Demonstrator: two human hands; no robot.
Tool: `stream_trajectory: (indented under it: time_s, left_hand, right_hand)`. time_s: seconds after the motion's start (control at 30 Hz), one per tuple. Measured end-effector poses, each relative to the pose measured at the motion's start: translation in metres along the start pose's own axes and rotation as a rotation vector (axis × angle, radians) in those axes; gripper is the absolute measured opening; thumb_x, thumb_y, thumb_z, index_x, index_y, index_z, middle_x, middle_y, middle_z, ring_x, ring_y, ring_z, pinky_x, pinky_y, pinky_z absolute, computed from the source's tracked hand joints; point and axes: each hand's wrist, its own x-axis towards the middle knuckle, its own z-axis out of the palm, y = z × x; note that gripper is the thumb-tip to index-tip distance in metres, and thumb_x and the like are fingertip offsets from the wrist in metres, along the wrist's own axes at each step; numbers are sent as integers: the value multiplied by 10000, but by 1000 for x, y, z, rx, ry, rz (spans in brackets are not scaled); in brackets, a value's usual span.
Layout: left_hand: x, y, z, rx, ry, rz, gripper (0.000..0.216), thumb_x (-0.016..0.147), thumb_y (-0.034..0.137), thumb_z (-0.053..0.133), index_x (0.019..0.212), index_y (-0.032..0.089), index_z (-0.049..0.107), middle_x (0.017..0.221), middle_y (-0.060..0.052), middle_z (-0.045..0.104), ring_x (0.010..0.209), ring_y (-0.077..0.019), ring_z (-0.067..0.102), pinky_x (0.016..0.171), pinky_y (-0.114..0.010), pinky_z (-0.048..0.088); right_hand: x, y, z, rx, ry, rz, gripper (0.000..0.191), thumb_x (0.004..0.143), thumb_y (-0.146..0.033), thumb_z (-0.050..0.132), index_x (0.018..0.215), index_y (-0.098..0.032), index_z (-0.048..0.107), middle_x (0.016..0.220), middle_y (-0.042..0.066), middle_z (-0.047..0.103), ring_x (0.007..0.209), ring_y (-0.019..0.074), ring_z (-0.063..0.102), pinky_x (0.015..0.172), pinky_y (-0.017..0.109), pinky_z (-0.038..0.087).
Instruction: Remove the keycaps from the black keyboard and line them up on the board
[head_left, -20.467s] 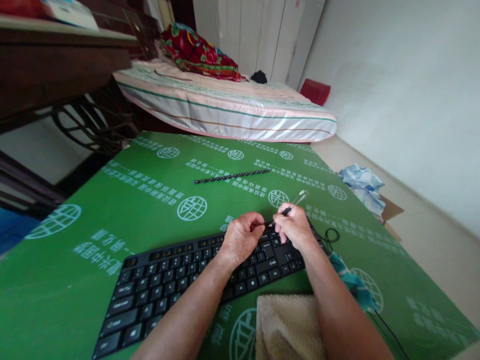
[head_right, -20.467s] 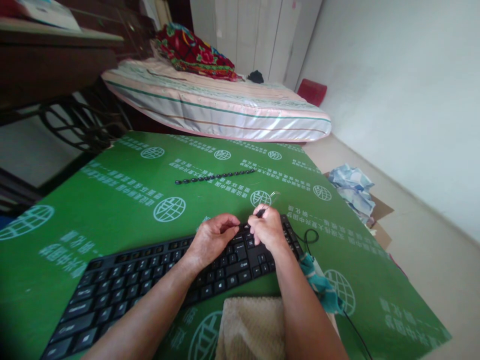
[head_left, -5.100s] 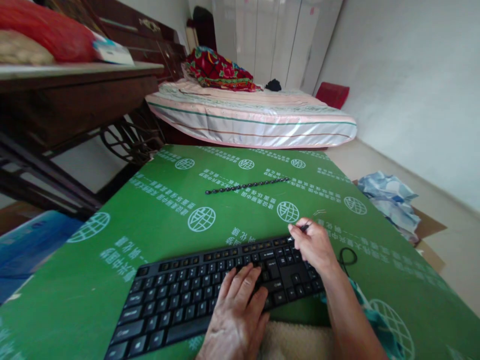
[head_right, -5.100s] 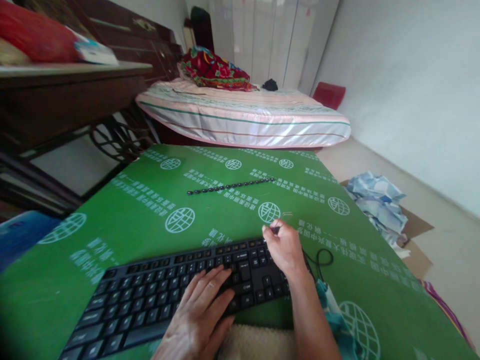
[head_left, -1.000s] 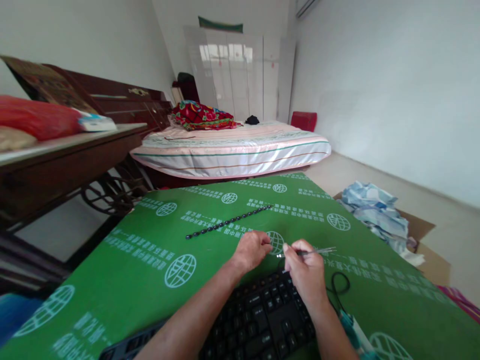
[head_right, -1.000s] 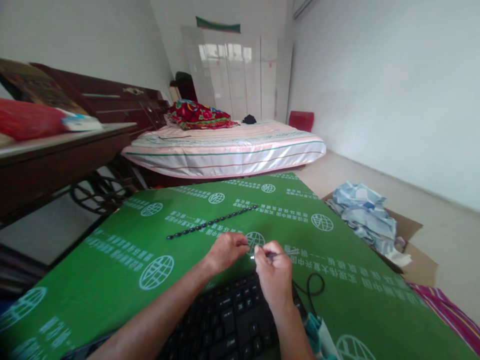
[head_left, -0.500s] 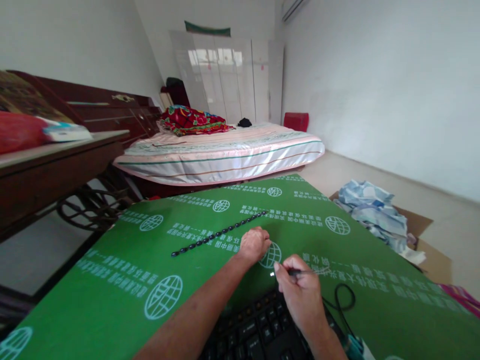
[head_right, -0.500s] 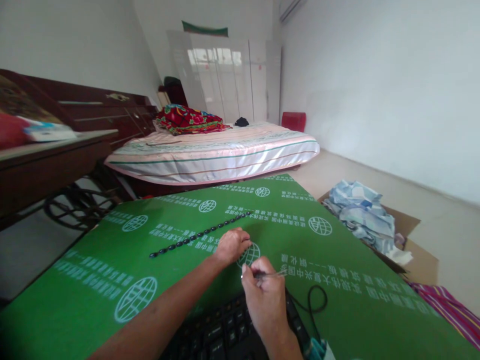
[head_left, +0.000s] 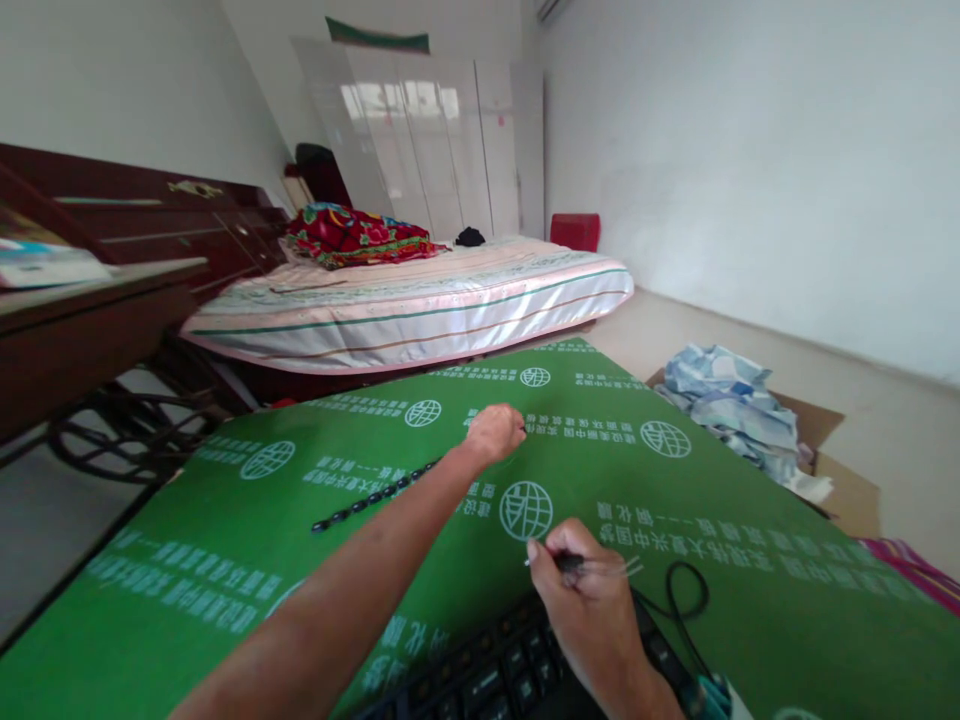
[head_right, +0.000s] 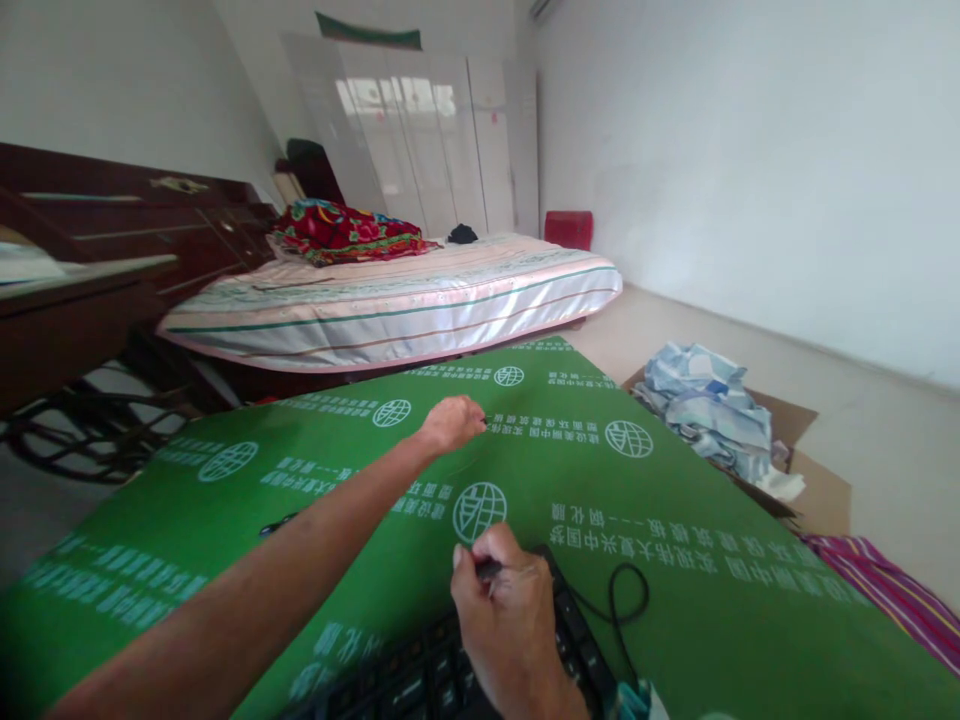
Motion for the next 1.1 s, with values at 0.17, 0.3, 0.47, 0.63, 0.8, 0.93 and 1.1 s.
stream_trajectory:
  time_s: [0.17,0.3,0.47,0.63,0.8,0.93,1.1]
  left_hand:
    - [56,-4,-16,-6,-73,-37,295,862,295,526,1128,166,530,1141,-77,559,966,-205,576,800,-399,496]
    - [80,-4,-7,-15,-144,-49,299,862,295,527,1130,165,529,1140,-77,559,963,-206,577,796,-398,498]
    - [95,-10,9,-7,-203,-59,294,861,297,527,1126,168,533,1140,-74,560,965,-207,576,797,-395,498]
    - [102,-17,16,22,-231,-66,309,858,295,535,1136,161,524,1137,-78,559,965,-208,577,794,-399,498]
    - [103,-16,19,45,-225,-73,313,859,294,533,1139,156,521,1138,-82,558,962,-206,578,794,-404,498]
    - [103,-13,19,63,-220,-81,313,858,293,535,1140,158,521,1139,-82,558,965,-206,578,795,-402,498]
    - [104,-13,18,64,-232,-54,307,859,294,533,1135,161,524,1137,-80,559,963,-205,578,794,-400,498]
  right_hand:
    - [-2,-4,-1,-87,-40,12,262,803,-322,506,584,-212,414,422,-69,348,382,81,335,381,195,245]
    - [-2,-5,0,-143,-54,-18,266,819,-326,496,592,-208,425,416,-70,359,370,75,347,379,188,247]
    - [-2,-4,0,-149,-69,-32,268,824,-311,498,594,-200,415,427,-72,369,362,60,346,386,182,249]
    - [-1,-4,0,-121,-100,-2,275,828,-314,490,594,-199,402,425,-79,348,354,55,339,392,191,234]
    - [-1,-2,2,-125,-114,8,275,826,-321,490,595,-198,406,425,-82,344,350,54,338,392,191,232]
    - [-1,0,2,-160,-104,-14,265,827,-316,485,602,-194,418,438,-81,343,363,55,338,403,192,233]
    - [0,0,2,-168,-100,-27,258,819,-302,488,599,-193,412,448,-81,332,380,56,337,411,189,236]
